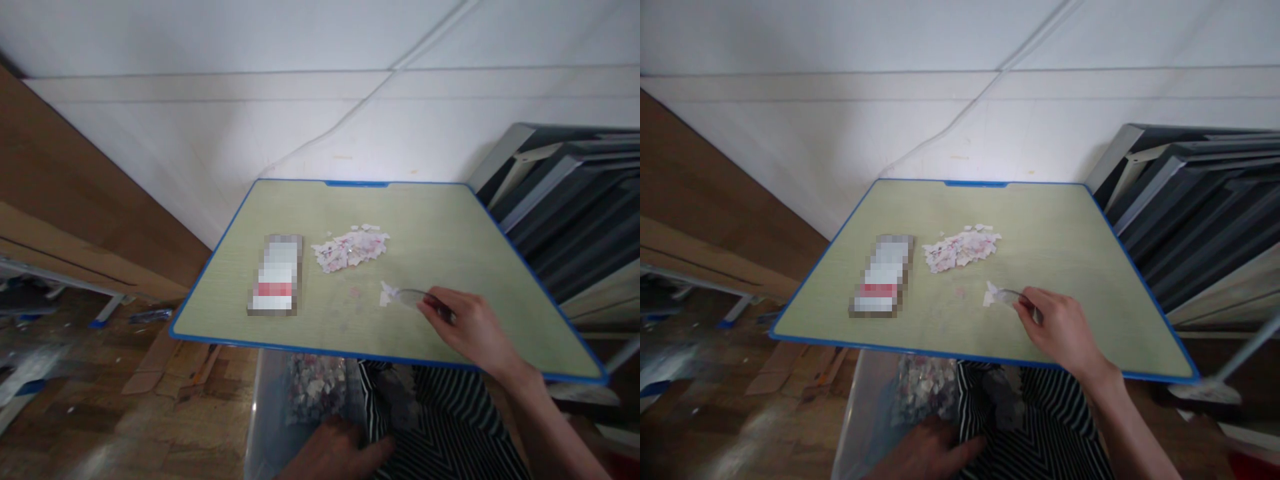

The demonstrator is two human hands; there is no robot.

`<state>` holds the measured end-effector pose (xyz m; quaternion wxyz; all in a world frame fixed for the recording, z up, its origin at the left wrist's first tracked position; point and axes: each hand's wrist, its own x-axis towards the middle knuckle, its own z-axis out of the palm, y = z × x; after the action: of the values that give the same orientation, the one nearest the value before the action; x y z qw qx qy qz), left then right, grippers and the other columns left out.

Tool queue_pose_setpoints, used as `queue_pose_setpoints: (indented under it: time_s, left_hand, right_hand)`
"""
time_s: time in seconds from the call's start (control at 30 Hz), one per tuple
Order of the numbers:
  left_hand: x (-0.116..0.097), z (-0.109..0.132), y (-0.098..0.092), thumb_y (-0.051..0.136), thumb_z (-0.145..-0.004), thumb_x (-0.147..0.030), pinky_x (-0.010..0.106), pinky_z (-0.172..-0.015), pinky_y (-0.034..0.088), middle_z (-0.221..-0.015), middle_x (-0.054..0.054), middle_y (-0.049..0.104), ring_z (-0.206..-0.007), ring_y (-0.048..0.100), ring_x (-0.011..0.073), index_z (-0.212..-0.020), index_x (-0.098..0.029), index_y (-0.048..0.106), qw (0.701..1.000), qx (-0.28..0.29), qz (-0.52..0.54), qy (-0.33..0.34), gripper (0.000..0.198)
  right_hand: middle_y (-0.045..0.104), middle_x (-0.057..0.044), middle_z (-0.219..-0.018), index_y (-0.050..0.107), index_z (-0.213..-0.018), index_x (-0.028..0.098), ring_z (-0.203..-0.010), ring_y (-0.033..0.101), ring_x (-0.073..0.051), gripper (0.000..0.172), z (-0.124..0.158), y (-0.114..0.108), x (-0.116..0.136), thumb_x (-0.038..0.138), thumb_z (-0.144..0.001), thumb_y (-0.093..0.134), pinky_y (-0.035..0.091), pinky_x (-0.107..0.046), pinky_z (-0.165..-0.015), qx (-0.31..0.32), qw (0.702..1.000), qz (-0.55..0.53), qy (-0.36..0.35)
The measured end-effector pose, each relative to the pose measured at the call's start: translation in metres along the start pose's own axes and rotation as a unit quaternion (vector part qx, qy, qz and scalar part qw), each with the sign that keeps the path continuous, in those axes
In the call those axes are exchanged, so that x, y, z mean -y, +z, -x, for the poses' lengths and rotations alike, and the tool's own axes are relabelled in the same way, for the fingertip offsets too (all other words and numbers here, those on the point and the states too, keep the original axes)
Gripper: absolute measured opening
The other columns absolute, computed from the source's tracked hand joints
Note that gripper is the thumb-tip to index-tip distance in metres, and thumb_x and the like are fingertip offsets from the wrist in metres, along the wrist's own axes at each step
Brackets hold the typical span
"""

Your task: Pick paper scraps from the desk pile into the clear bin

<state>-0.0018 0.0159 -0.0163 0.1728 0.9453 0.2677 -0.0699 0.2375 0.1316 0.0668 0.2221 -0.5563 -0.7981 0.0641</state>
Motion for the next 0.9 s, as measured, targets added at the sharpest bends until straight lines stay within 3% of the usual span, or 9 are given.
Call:
queue_pose_setpoints:
  time_s: [0.37,0.57,0.63,0.77,0.9]
  left_hand:
    - [0.001,-0.001,-0.006,0.062,-0.086,-0.023,0.025,-0.05,0.047,-0.076,0.001,0.066,-0.062,0.066,0.0205,-0.126,-0.027,0.037,1.0,0.009,0.016,0.01,0.047]
    - [-0.001,-0.002,-0.003,0.064,-0.084,-0.025,0.024,-0.045,0.041,-0.074,-0.001,0.066,-0.059,0.064,0.0193,-0.125,-0.027,0.035,1.0,-0.006,0.003,0.013,0.05]
    - [-0.001,-0.003,-0.003,0.063,-0.085,-0.027,0.025,-0.043,0.038,-0.072,-0.002,0.065,-0.057,0.064,0.0191,-0.125,-0.027,0.035,1.0,0.001,-0.004,0.011,0.049]
    - [-0.002,-0.005,-0.006,0.062,-0.086,-0.026,0.026,-0.044,0.037,-0.074,-0.002,0.065,-0.059,0.065,0.0186,-0.124,-0.027,0.034,0.999,0.03,-0.01,0.015,0.047]
    - [-0.001,-0.006,0.0,0.061,-0.086,-0.027,0.026,-0.039,0.031,-0.071,-0.003,0.064,-0.055,0.062,0.0173,-0.125,-0.028,0.032,0.999,0.027,-0.033,0.017,0.049]
  right_hand:
    - [0.05,0.001,-0.051,0.047,-0.062,0.018,-0.043,0.046,-0.01,0.022,-0.001,0.025,0.019,0.023,-0.084,0.046,0.033,-0.021,-0.045,0.007,0.999,-0.05,-0.008]
    - [0.057,-0.001,-0.055,0.051,-0.064,0.018,-0.049,0.053,-0.012,0.021,0.001,0.039,0.039,0.021,-0.085,0.045,0.038,-0.023,-0.05,0.024,0.997,-0.059,-0.037]
    - [0.06,-0.002,-0.058,0.052,-0.065,0.018,-0.054,0.056,-0.014,0.021,-0.001,0.041,0.044,0.02,-0.085,0.046,0.041,-0.024,-0.054,0.005,0.997,-0.06,-0.052]
    - [0.059,-0.003,-0.06,0.053,-0.066,0.018,-0.059,0.055,-0.014,0.021,-0.016,0.039,0.042,0.021,-0.086,0.048,0.043,-0.025,-0.058,-0.093,0.992,-0.068,-0.043]
    - [0.058,-0.004,-0.062,0.054,-0.065,0.018,-0.059,0.053,-0.016,0.022,-0.028,0.042,0.037,0.022,-0.086,0.048,0.041,-0.026,-0.057,-0.094,0.995,-0.007,-0.014]
